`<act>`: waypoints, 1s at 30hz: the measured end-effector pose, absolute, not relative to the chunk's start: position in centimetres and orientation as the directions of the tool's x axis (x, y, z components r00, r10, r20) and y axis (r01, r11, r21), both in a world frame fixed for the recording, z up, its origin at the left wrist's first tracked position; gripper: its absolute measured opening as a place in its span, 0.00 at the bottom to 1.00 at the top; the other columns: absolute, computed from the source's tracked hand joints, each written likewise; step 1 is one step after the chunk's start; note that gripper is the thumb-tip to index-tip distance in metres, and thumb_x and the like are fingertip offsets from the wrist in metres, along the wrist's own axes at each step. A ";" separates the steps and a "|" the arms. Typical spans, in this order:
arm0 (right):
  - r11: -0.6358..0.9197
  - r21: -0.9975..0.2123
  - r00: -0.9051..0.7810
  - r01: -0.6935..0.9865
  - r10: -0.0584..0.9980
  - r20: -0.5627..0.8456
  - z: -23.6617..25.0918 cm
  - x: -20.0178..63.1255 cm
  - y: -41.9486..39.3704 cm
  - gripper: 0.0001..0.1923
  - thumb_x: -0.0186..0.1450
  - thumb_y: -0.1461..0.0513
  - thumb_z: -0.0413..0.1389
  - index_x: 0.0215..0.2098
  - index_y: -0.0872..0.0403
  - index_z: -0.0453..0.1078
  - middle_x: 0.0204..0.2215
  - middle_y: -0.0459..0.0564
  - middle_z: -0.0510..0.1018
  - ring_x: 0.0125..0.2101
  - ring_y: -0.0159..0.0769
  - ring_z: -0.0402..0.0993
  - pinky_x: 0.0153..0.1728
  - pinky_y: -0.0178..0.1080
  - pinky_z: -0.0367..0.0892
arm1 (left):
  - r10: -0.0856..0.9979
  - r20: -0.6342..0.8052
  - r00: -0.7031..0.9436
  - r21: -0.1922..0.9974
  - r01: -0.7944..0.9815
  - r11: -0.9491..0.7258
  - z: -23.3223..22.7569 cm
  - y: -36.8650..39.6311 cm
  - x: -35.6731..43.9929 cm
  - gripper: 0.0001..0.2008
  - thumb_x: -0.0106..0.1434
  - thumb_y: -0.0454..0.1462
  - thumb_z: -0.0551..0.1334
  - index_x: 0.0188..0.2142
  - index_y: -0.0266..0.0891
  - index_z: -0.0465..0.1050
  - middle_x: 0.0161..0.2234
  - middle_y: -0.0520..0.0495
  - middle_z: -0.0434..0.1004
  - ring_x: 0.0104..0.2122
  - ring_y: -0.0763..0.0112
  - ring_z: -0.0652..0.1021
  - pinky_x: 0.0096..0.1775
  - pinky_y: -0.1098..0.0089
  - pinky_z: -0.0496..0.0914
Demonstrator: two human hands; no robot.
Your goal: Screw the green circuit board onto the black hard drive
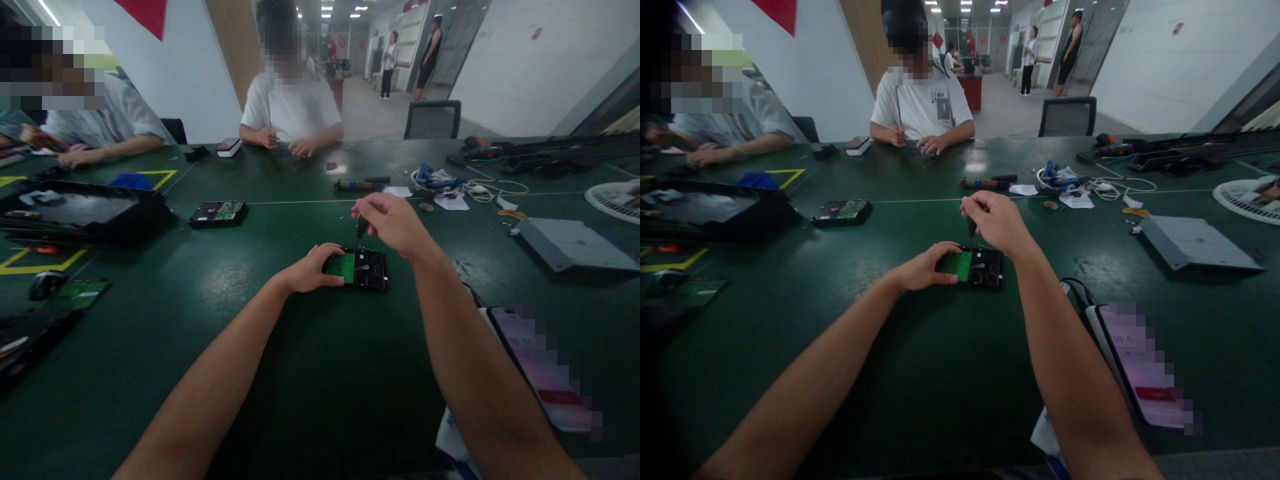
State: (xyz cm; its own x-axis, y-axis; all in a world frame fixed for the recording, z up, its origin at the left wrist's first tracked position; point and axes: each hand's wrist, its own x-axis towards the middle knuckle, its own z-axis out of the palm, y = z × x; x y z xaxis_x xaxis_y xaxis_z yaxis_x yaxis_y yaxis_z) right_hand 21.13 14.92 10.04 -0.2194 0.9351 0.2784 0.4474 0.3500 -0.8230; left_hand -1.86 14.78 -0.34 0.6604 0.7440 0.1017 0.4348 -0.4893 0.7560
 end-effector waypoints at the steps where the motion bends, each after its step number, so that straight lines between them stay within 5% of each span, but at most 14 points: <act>1: 0.349 -0.825 -0.228 0.444 0.935 0.272 10.0 21.1 14.9 0.18 0.73 0.48 0.54 0.41 0.51 0.76 0.41 0.52 0.82 0.25 0.31 0.70 0.26 0.39 0.65 | 0.742 0.106 0.662 0.754 0.433 -0.494 -0.4 14.8 -1.9 0.36 0.58 0.47 0.73 0.63 0.45 0.66 0.65 0.37 0.66 0.65 0.47 0.67 0.68 0.43 0.53; 7: 0.356 -0.839 -0.265 0.411 0.927 0.264 9.9 21.1 14.8 0.18 0.75 0.49 0.50 0.50 0.50 0.76 0.35 0.51 0.81 0.26 0.34 0.72 0.27 0.39 0.66 | 0.738 0.103 0.667 0.745 0.440 -0.502 -0.5 14.9 -1.9 0.36 0.58 0.48 0.72 0.63 0.44 0.66 0.65 0.37 0.66 0.64 0.48 0.67 0.67 0.44 0.55; 15: 0.335 -0.801 -0.161 0.496 0.942 0.294 9.9 21.3 15.2 0.15 0.69 0.48 0.60 0.37 0.52 0.73 0.34 0.52 0.80 0.29 0.36 0.72 0.30 0.41 0.67 | 0.744 0.085 0.663 0.762 0.438 -0.477 -0.2 14.8 -1.9 0.36 0.58 0.47 0.72 0.63 0.46 0.65 0.66 0.38 0.65 0.65 0.47 0.67 0.65 0.43 0.58; 22: 0.361 -0.815 -0.227 0.452 0.931 0.287 10.1 21.1 14.8 0.14 0.73 0.51 0.54 0.40 0.51 0.75 0.40 0.51 0.81 0.27 0.32 0.70 0.29 0.39 0.66 | 0.738 0.098 0.668 0.749 0.439 -0.497 -0.3 14.8 -2.0 0.35 0.58 0.48 0.72 0.63 0.46 0.66 0.66 0.38 0.66 0.65 0.47 0.67 0.67 0.43 0.55; 27: 0.345 -0.840 -0.238 0.418 0.934 0.265 10.0 21.1 14.8 0.16 0.75 0.51 0.50 0.49 0.50 0.75 0.28 0.48 0.77 0.25 0.34 0.71 0.28 0.39 0.66 | 0.740 0.086 0.667 0.742 0.453 -0.494 -0.3 14.8 -2.0 0.36 0.59 0.48 0.72 0.63 0.45 0.65 0.66 0.37 0.65 0.64 0.47 0.67 0.66 0.43 0.56; 30: 0.355 -0.829 -0.237 0.432 0.932 0.276 9.9 21.1 14.9 0.15 0.73 0.50 0.54 0.46 0.50 0.76 0.29 0.48 0.77 0.28 0.35 0.71 0.29 0.40 0.66 | 0.736 0.095 0.670 0.740 0.447 -0.502 -0.4 14.9 -2.0 0.35 0.59 0.47 0.72 0.63 0.45 0.65 0.65 0.38 0.66 0.64 0.48 0.68 0.66 0.44 0.56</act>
State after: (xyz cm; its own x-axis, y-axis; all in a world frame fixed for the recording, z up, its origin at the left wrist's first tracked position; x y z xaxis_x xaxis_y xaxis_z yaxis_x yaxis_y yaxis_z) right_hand 21.07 14.89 9.93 -0.2371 0.9315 0.2757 0.4321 0.3553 -0.8289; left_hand -1.95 14.90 -0.38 0.6701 0.7363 0.0945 0.4473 -0.5021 0.7402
